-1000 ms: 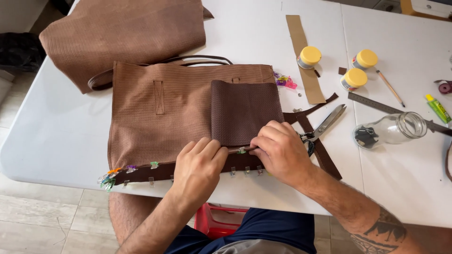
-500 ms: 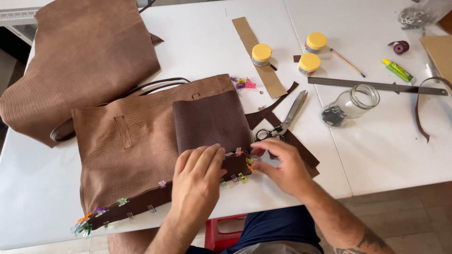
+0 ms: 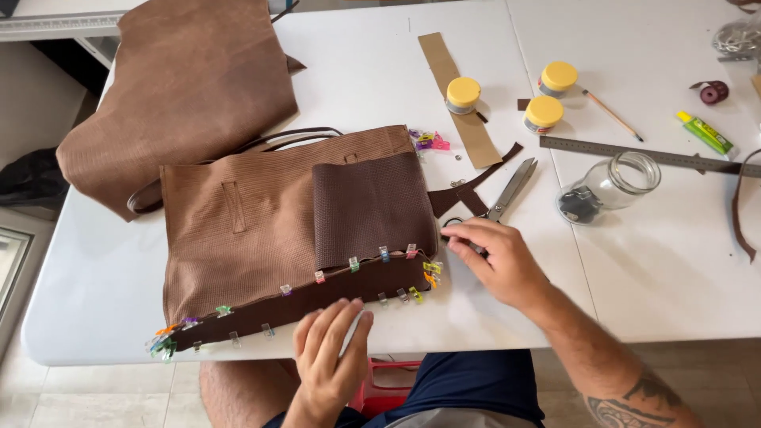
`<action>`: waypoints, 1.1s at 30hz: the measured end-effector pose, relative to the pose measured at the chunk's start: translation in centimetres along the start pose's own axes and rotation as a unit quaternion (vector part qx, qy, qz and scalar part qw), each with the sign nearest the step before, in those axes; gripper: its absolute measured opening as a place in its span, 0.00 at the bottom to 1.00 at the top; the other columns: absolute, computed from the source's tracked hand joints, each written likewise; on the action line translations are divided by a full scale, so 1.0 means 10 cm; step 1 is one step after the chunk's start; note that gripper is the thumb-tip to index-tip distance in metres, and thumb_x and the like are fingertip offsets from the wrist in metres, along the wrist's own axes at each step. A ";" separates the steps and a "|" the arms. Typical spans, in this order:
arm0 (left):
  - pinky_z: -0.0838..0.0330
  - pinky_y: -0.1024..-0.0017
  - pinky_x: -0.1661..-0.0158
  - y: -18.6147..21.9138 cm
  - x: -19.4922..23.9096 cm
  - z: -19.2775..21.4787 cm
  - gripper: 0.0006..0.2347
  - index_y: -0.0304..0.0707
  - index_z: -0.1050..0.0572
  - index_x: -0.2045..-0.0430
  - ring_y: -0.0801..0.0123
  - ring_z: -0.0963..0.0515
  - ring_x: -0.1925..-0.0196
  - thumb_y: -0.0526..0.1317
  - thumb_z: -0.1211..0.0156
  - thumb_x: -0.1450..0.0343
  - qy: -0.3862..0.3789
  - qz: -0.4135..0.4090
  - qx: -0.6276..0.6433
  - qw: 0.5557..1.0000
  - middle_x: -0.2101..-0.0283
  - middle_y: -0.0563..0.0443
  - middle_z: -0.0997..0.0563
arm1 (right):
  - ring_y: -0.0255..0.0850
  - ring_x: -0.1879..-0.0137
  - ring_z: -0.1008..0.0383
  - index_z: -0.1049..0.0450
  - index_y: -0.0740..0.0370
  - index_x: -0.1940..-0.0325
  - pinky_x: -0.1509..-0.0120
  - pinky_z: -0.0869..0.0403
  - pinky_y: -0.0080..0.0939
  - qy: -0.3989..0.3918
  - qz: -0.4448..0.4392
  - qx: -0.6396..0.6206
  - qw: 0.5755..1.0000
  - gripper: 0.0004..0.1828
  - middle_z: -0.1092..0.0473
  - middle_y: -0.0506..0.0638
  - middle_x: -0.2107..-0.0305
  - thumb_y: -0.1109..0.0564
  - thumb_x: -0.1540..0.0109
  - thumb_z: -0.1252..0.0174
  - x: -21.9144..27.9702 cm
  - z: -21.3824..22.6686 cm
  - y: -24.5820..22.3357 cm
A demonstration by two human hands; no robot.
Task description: Clipping leather pieces together to form a bag and then unfolding a large leather hide on a workbench.
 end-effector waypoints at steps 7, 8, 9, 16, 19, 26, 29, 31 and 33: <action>0.27 0.70 0.55 0.64 0.71 0.08 0.04 0.41 0.20 0.65 0.67 0.13 0.57 0.35 0.42 0.24 -0.100 0.034 0.107 0.989 0.58 0.53 0.16 | 0.51 0.41 0.26 0.35 0.41 0.29 0.48 0.24 0.49 -0.102 0.385 0.246 0.884 0.39 0.37 0.59 0.39 0.77 0.37 0.49 -0.10 -0.02 -0.29; 0.25 0.70 0.55 0.71 0.78 0.06 0.02 0.43 0.20 0.63 0.68 0.14 0.57 0.35 0.38 0.25 -0.094 0.021 0.108 0.989 0.58 0.54 0.16 | 0.49 0.44 0.27 0.30 0.44 0.34 0.49 0.25 0.47 -0.112 0.436 0.275 0.850 0.30 0.38 0.59 0.38 0.71 0.36 0.45 -0.12 -0.07 -0.32; 0.23 0.71 0.56 0.77 0.85 0.03 0.03 0.44 0.21 0.61 0.70 0.15 0.57 0.36 0.35 0.26 -0.088 0.007 0.108 0.990 0.58 0.56 0.17 | 0.48 0.46 0.29 0.25 0.47 0.39 0.50 0.26 0.45 -0.117 0.486 0.303 0.811 0.20 0.38 0.58 0.38 0.64 0.34 0.41 -0.16 -0.12 -0.35; 0.27 0.68 0.61 0.66 0.58 0.26 0.03 0.30 0.24 0.62 0.60 0.17 0.60 0.28 0.36 0.24 -0.079 -0.008 0.144 0.986 0.59 0.43 0.20 | 0.53 0.48 0.26 0.26 0.64 0.54 0.53 0.25 0.51 -0.173 0.560 0.193 0.787 0.06 0.31 0.61 0.48 0.66 0.35 0.43 -0.41 -0.17 -0.64; 0.27 0.68 0.60 0.59 0.64 0.34 0.00 0.31 0.22 0.63 0.60 0.18 0.60 0.28 0.37 0.24 -0.075 -0.003 0.126 0.989 0.59 0.44 0.20 | 0.51 0.49 0.25 0.25 0.66 0.52 0.53 0.26 0.50 -0.151 0.534 0.178 0.812 0.09 0.32 0.58 0.48 0.62 0.36 0.38 -0.57 -0.10 -0.78; 0.27 0.58 0.43 -0.33 0.94 0.38 0.13 0.47 0.28 0.44 0.52 0.26 0.38 0.45 0.45 0.22 0.024 0.147 -0.194 0.970 0.39 0.38 0.28 | 0.50 0.46 0.26 0.21 0.55 0.54 0.49 0.27 0.51 -0.141 0.497 0.175 0.838 0.13 0.29 0.57 0.46 0.69 0.37 0.42 -1.12 -0.02 -1.26; 0.27 0.54 0.41 -0.74 1.00 0.53 0.17 0.43 0.30 0.44 0.45 0.29 0.36 0.50 0.40 0.23 0.059 0.189 -0.274 0.941 0.37 0.35 0.32 | 0.49 0.46 0.25 0.20 0.55 0.55 0.45 0.28 0.52 -0.147 0.491 0.184 0.839 0.13 0.29 0.56 0.46 0.69 0.38 0.39 -1.33 0.03 -1.45; 0.28 0.53 0.44 -0.89 1.04 0.63 0.15 0.40 0.25 0.50 0.44 0.26 0.39 0.49 0.38 0.24 0.068 0.190 -0.295 0.934 0.40 0.35 0.30 | 0.49 0.45 0.25 0.21 0.55 0.56 0.43 0.29 0.53 -0.155 0.491 0.179 0.838 0.14 0.29 0.57 0.46 0.70 0.39 0.38 -1.46 0.06 -1.53; 0.30 0.51 0.42 -1.02 1.16 0.66 0.16 0.37 0.27 0.53 0.44 0.26 0.40 0.47 0.34 0.26 0.071 0.212 -0.288 0.931 0.41 0.35 0.29 | 0.47 0.51 0.29 0.20 0.52 0.55 0.48 0.34 0.49 -0.155 0.476 0.174 0.848 0.17 0.28 0.54 0.46 0.73 0.40 0.37 -1.59 0.10 -1.56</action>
Point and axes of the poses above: each hand's wrist, its own x-axis away from the middle knuckle, its own z-axis out of the back of the hand, y = z × x, the point moved 5 cm from there along -x, towards the middle knuckle
